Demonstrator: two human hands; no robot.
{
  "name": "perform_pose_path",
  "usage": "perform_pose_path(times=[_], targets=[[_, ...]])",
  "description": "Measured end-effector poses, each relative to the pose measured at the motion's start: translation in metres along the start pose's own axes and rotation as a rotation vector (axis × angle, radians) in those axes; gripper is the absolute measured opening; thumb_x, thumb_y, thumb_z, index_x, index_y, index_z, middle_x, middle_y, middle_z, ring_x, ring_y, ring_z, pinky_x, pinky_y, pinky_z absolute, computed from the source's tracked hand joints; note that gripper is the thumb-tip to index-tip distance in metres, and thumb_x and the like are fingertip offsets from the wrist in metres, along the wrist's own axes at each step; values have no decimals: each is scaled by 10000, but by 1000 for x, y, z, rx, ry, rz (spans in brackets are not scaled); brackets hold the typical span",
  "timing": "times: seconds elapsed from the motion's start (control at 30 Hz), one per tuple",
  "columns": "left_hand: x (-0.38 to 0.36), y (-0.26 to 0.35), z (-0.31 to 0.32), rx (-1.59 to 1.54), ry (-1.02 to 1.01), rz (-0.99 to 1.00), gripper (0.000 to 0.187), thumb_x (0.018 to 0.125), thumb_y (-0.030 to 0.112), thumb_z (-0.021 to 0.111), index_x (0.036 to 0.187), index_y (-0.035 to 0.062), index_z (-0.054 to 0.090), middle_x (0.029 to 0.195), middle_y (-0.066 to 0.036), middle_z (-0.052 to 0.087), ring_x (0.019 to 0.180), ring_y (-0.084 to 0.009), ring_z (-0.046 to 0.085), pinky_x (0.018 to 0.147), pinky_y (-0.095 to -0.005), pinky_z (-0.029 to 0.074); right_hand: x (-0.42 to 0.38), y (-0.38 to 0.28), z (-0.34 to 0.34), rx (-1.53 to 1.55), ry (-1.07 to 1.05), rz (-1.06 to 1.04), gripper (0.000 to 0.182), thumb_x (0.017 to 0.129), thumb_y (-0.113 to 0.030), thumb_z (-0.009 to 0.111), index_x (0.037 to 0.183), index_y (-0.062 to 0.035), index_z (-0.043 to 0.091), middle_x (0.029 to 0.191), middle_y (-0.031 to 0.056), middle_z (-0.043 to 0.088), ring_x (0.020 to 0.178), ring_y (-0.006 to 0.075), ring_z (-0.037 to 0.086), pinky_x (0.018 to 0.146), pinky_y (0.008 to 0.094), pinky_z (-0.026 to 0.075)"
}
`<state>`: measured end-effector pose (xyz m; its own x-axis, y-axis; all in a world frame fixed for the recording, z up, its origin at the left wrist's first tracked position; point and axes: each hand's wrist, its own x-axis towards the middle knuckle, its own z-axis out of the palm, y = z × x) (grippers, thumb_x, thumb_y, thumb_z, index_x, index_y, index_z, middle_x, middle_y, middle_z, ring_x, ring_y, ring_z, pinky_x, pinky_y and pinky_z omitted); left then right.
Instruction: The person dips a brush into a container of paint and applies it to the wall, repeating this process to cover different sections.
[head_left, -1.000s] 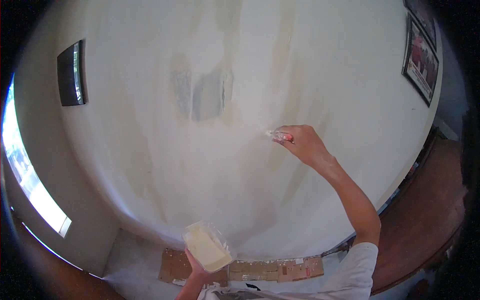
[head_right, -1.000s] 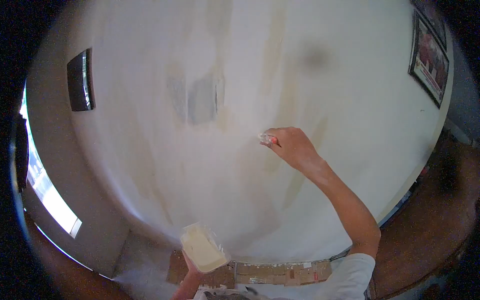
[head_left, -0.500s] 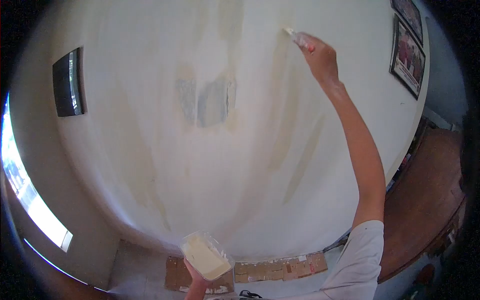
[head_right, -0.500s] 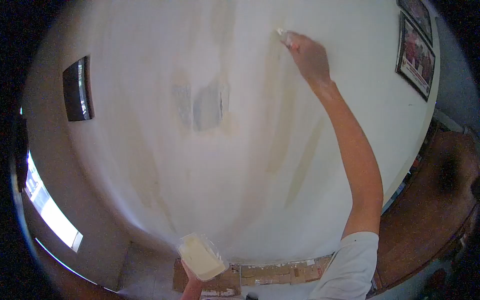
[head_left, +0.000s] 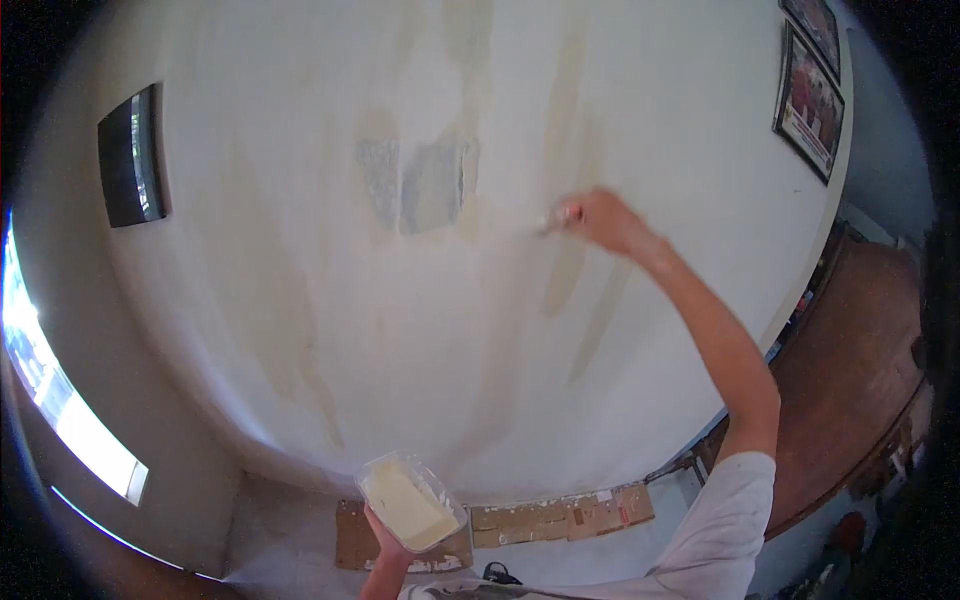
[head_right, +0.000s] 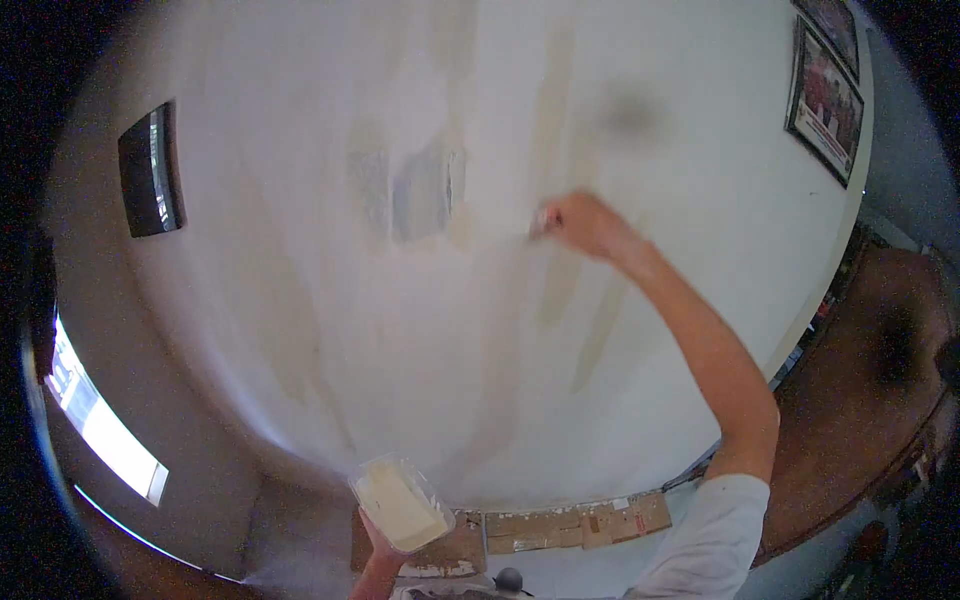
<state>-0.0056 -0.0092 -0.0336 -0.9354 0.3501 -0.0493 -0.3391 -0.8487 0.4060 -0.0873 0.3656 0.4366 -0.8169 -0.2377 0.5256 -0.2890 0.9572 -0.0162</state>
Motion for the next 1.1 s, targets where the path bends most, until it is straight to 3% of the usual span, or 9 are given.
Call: perform_pose_path(times=[0.1, 0.17, 0.27, 0.37, 0.53, 0.67, 0.73, 0.93, 1.1], targets=[[-1, 0, 14, -87, 20, -10, 635, 923, 605, 293, 1368, 178, 444, 1268, -62, 563, 1117, -300, 585, 927, -549, 485, 45, 4, -65, -94, 307, 81, 258, 858, -302, 675, 882, -45, 668, 647, 81, 550, 596, 185, 457, 610, 353, 446], [-7, 4, 34, -118, 16, -23, 609, 925, 578, 304, 1349, 172, 466, 1237, -58, 584, 1102, -294, 595, 927, -542, 488, 57, -13, -103, -305, 425, 117, 296, 898, -324, 605, 943, -41, 678, 779, 162, 665, 739, 324, 647, 700, 391, 514], [-11, 4, 36, -97, -1, 1, 549, 939, 522, 316, 1321, 168, 492, 1205, -55, 603, 1077, -294, 608, 905, -522, 508, 70, -1, -108, -348, 921, -231, 292, 924, -316, 572, 990, -52, 675, 850, 153, 679, 764, 333, 662, 731, 409, 525], [-11, 4, 34, 50, -30, 14, 658, 912, 643, 227, 1354, 210, 450, 1257, -56, 556, 1147, -297, 560, 955, -516, 471, 64, 7, -87, -447, 850, -200, 252, 932, -246, 540, 1083, -78, 654, 983, 129, 684, 861, 313, 662, 752, 404, 541], [-25, 9, 41, -54, -18, 33, 530, 959, 499, 327, 1319, 144, 486, 1210, -67, 599, 1066, -282, 620, 855, -499, 543, -12, 47, 64, -650, 376, -313, 208, 883, -155, 584, 1065, -67, 634, 1099, 86, 667, 983, 238, 653, 771, 360, 559], [-28, 8, 37, -134, 40, -41, 584, 957, 546, 331, 1353, 136, 459, 1246, -79, 583, 1090, -286, 611, 884, -512, 531, -110, 5, 156, -284, 258, -127, 243, 904, -270, 601, 1036, -70, 638, 864, 113, 671, 797, 281, 658, 691, 382, 547], [-19, 7, 20, 13, -26, 28, 606, 953, 563, 339, 1372, 138, 442, 1271, -82, 570, 1108, -297, 600, 909, -519, 516, -143, -40, 158, 81, 208, 129, 237, 916, -267, 623, 1023, -62, 670, 874, 110, 696, 778, 225, 684, 697, 361, 553], [-15, 21, 34, -51, -100, -96, 610, 966, 533, 355, 1409, 116, 399, 1327, -99, 534, 1160, -310, 568, 963, -512, 486, -231, -165, 171, 1093, 484, 608, 138, 915, -107, 644, 947, 25, 625, 794, 82, 661, 719, 158, 670, 632, 301, 560], [15, -7, -8, 117, -88, -84, 634, 967, 550, 355, 1415, 102, 382, 1342, -103, 514, 1187, -289, 547, 979, -474, 481, -285, -229, 189, 1201, 282, 702, 103, 868, -57, 692, 903, 8, 620, 818, 90, 684, 743, 124, 672, 654, 256, 537]])
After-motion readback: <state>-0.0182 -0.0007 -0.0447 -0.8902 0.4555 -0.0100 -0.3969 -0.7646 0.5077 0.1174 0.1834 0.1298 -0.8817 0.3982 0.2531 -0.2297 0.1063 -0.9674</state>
